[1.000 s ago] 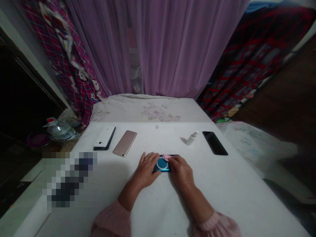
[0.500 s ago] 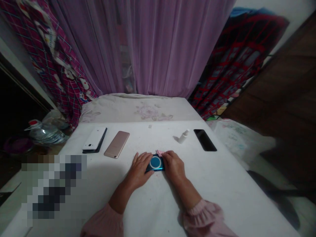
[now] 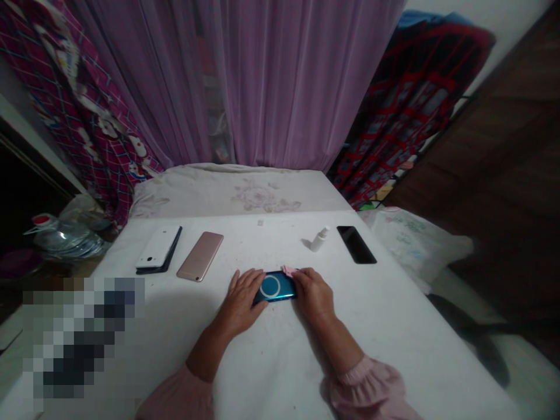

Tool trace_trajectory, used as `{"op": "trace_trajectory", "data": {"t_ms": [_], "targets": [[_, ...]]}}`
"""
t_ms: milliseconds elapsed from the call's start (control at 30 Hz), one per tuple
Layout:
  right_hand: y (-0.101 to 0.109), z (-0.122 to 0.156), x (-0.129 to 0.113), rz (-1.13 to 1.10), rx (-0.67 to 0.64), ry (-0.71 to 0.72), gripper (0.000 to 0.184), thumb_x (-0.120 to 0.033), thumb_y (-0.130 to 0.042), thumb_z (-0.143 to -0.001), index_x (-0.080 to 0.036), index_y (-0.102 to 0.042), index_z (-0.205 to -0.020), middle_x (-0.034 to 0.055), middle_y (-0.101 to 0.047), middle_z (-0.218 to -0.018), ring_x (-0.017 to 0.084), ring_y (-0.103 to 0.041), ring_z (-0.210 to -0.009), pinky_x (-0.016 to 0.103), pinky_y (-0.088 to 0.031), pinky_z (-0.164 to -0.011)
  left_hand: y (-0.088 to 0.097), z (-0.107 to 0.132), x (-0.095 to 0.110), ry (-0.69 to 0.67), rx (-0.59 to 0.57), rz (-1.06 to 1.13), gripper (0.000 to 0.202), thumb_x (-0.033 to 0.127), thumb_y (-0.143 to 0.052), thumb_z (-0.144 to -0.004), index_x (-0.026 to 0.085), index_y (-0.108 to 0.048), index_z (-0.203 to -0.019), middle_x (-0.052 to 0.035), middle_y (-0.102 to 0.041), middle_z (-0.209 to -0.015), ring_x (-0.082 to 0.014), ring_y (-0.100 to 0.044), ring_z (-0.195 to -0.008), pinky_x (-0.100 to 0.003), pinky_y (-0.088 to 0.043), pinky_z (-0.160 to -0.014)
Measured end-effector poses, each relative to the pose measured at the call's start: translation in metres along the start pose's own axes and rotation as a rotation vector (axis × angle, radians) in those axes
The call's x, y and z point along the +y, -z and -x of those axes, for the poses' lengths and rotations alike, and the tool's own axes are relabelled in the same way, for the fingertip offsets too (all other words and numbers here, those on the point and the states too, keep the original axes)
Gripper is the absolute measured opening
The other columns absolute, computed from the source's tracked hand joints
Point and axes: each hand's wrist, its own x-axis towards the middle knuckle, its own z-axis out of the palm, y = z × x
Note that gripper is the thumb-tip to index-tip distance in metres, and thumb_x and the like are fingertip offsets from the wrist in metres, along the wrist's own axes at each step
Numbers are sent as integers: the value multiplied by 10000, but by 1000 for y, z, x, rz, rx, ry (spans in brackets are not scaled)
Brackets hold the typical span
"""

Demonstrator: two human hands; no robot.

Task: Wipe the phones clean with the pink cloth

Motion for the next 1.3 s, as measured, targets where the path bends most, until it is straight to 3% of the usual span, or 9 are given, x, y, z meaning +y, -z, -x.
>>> {"op": "trace_trajectory", "data": {"t_ms": [133,400,733,933,1067,1200,1300], "targets": [[3,-16,7,10,24,-86,235,-240,-521,-929,-237,-741,-1009,45,-696,-991,163,-641,-839,224,-458,-668,0,0,-1,-7,4,-5,598,224,-564,-859,217,-384,-1430,-96,-484,-1452,-268,-387,-1369,-555,-158,-1175],[4,36,12,-101,68,11,296,-210,-453,-932,-226,-725,-1048,51,-685,-1006,148,-650,-852,214,-479,-675,-1,0,-2,-9,0,-8,587,233,-555,-866,215,-384,-1427,-94,-488,-1450,-266,-390,-1368,-551,-150,-1176],[1,-32,10,-38,-54,-187,247,-261,-500,-941,-252,-733,-1021,20,-685,-981,144,-637,-856,216,-444,-683,0,0,-3,-19,-18,-7,590,241,-551,-876,221,-365,-1435,-96,-478,-1460,-265,-378,-1378,-541,-150,-1178],[9,-27,15,-6,-61,-123,247,-246,-496,-952,-251,-733,-1018,33,-694,-1000,167,-625,-908,241,-442,-722,-3,2,-1,29,123,8,558,253,-610,-840,206,-437,-1368,-137,-473,-1428,-316,-395,-1347,-570,-246,-1137],[9,-34,-5,59,-100,28,235,-252,-519,-946,-264,-753,-971,55,-702,-955,191,-600,-898,273,-436,-737,2,1,1,38,157,62,531,241,-656,-804,234,-501,-1312,-112,-535,-1309,-302,-493,-1219,-529,-377,-1068],[0,-41,-33,28,-135,146,224,-265,-533,-946,-259,-752,-991,61,-703,-930,195,-587,-887,278,-432,-753,6,-1,4,41,152,62,536,227,-677,-783,220,-520,-1296,-110,-545,-1283,-307,-501,-1192,-526,-384,-1060],[1,-41,-29,8,-154,144,224,-240,-541,-939,-269,-745,-1026,50,-710,-951,195,-584,-907,272,-429,-763,7,-1,5,35,154,65,536,221,-679,-779,212,-523,-1292,-107,-554,-1264,-300,-510,-1173,-513,-397,-1050]]}}
